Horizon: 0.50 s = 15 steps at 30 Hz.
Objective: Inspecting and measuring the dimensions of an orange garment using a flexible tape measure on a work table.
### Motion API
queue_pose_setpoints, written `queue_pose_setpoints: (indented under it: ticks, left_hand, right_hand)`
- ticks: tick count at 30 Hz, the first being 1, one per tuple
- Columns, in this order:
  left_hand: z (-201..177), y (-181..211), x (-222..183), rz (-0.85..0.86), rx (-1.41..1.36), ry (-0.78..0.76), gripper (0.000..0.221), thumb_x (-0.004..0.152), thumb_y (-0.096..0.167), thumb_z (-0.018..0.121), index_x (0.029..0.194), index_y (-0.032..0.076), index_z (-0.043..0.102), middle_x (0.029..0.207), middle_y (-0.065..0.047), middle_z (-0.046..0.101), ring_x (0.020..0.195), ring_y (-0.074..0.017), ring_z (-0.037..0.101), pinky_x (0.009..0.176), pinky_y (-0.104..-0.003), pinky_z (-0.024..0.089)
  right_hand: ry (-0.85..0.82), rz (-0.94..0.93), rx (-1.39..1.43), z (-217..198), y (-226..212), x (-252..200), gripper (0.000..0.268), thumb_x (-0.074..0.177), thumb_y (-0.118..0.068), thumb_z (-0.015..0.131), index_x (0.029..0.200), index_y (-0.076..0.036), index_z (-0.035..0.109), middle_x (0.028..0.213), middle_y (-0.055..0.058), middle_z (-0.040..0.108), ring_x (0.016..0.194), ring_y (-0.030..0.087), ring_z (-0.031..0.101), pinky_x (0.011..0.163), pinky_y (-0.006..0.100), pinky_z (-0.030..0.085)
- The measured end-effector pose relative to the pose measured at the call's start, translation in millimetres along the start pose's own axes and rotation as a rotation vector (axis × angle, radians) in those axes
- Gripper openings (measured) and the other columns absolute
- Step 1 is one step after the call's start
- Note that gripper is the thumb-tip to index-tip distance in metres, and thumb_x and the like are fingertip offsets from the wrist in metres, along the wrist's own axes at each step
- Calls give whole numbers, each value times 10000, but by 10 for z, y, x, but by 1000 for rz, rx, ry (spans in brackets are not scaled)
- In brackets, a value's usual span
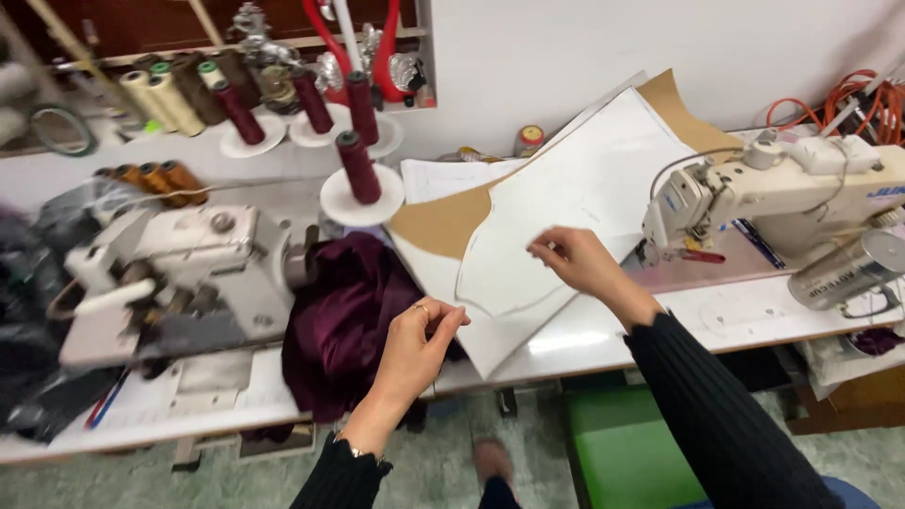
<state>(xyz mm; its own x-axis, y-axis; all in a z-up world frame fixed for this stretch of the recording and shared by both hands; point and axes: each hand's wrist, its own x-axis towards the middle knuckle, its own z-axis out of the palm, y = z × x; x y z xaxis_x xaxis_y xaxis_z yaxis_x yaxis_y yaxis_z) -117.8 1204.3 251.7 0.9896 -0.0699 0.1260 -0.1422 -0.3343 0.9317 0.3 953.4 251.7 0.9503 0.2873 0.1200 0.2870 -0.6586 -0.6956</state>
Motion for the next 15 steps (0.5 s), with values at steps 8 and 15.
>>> queue_pose_setpoints:
  ticks: [8, 15]
  left_hand:
    - [59, -332, 957, -171, 75, -43, 171, 879, 192, 619, 793, 94, 730, 735, 26, 657, 666, -81, 554, 646, -229, 449]
    - [187, -902, 1527, -83, 77, 9, 163, 867, 220, 619, 842, 113, 740, 800, 8, 720, 720, -93, 690, 679, -230, 558]
  right_hand:
    - [-51, -43, -89, 721, 1342, 2300, 219, 917, -199, 530, 957, -122, 732, 977, 22, 737, 881, 220, 659, 774, 331, 475]
    - [-25, -295, -245, 1642, 2495, 3678, 231, 910, -204, 506, 938, -101, 711, 917, 179, 668, 847, 393, 623, 767, 478, 466]
